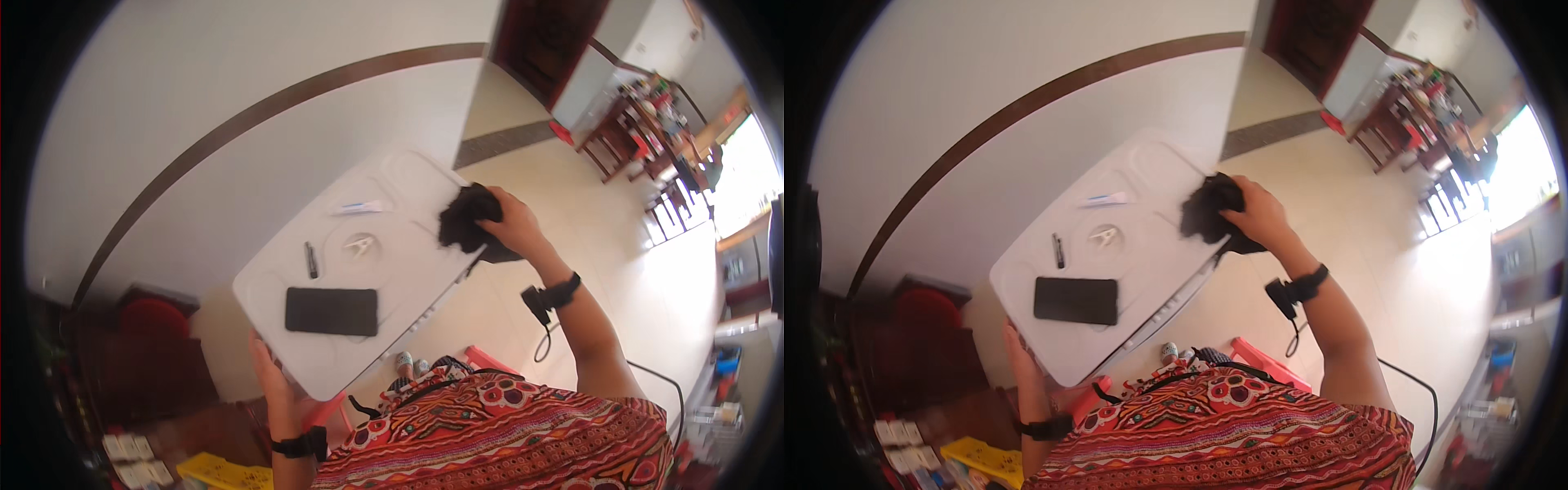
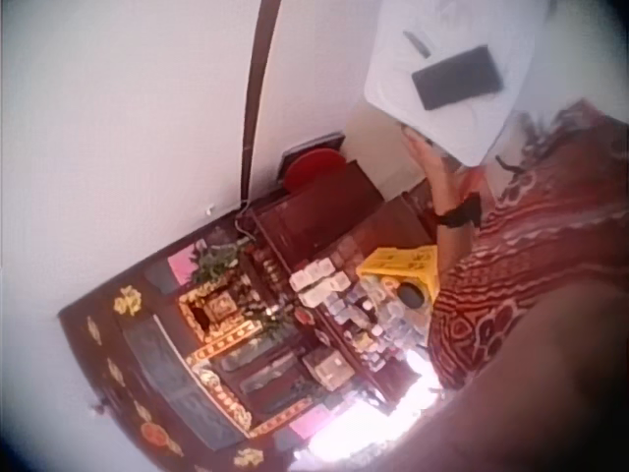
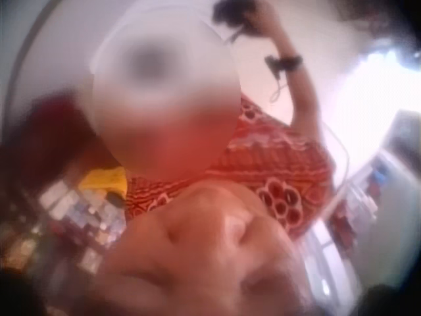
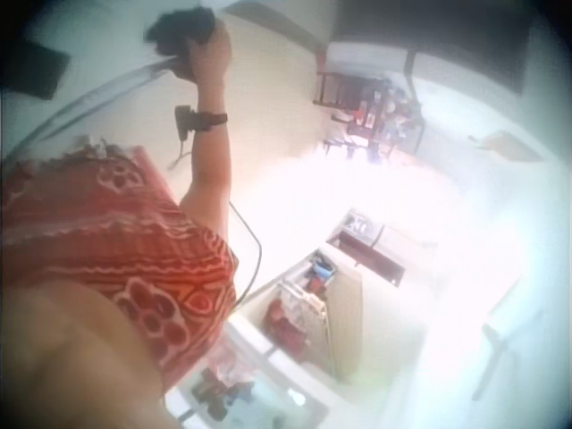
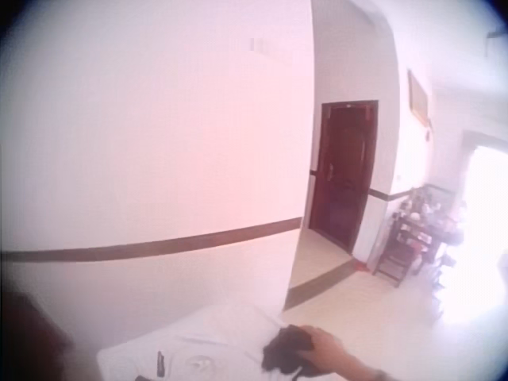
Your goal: Checking and connecting wires for a motorcycle electronic component.
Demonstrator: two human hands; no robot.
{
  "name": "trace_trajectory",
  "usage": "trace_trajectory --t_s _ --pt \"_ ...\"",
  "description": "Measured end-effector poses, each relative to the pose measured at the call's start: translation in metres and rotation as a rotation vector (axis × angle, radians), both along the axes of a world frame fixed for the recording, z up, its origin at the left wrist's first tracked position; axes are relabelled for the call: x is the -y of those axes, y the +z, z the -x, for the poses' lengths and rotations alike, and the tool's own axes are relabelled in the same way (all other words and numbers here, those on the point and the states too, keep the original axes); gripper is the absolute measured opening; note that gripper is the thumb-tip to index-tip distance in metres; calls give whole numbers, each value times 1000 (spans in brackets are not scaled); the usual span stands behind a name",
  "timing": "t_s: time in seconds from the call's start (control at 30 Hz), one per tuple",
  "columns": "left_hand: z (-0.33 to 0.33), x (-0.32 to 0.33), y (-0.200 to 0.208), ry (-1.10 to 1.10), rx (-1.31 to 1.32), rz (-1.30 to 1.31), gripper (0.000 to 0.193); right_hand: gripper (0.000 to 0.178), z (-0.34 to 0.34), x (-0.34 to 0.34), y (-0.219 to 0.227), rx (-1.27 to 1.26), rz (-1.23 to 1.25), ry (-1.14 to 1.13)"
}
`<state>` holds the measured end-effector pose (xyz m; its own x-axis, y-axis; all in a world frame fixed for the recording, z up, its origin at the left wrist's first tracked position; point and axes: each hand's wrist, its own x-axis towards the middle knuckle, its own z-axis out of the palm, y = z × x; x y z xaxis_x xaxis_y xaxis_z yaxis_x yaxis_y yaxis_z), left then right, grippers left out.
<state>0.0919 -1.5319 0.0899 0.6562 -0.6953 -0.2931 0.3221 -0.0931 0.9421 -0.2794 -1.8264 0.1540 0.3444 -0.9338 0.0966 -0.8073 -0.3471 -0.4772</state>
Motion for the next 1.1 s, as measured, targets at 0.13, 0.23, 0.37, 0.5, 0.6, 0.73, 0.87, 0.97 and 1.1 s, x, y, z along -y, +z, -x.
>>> trace_trajectory --t_s 0.13,0.23,0.37,0.5,0.6,0.73,0.87,0.97,1.1 --pt "29 41 21 44 -386 35 60 59 -1 2 -5 -71 -87 -63" --pt "15 34 6 27 -241 23 59 57 -4 -3 3 -21 -100 -87" --pt "9 31 -7 -1 -132 6 59 57 14 -5 -2 -4 -59 -51" --pt "-2 10 -7 30 -30 -20 59 57 11 -7 9 -12 -48 17" --pt "-10 -5 6 39 29 -68 59 58 6 -17 40 -34 -122 6" --pt "-9 -21 21 73 93 -114 58 61 5 -15 61 -12 -145 71" --pt "-9 -30 22 82 113 -133 58 60 9 -11 73 21 -161 87" --pt "-12 -27 11 43 95 -99 58 57 14 -15 75 75 -78 77" --pt "-16 -5 -14 -35 35 9 58 63 14 -11 53 81 -26 3"
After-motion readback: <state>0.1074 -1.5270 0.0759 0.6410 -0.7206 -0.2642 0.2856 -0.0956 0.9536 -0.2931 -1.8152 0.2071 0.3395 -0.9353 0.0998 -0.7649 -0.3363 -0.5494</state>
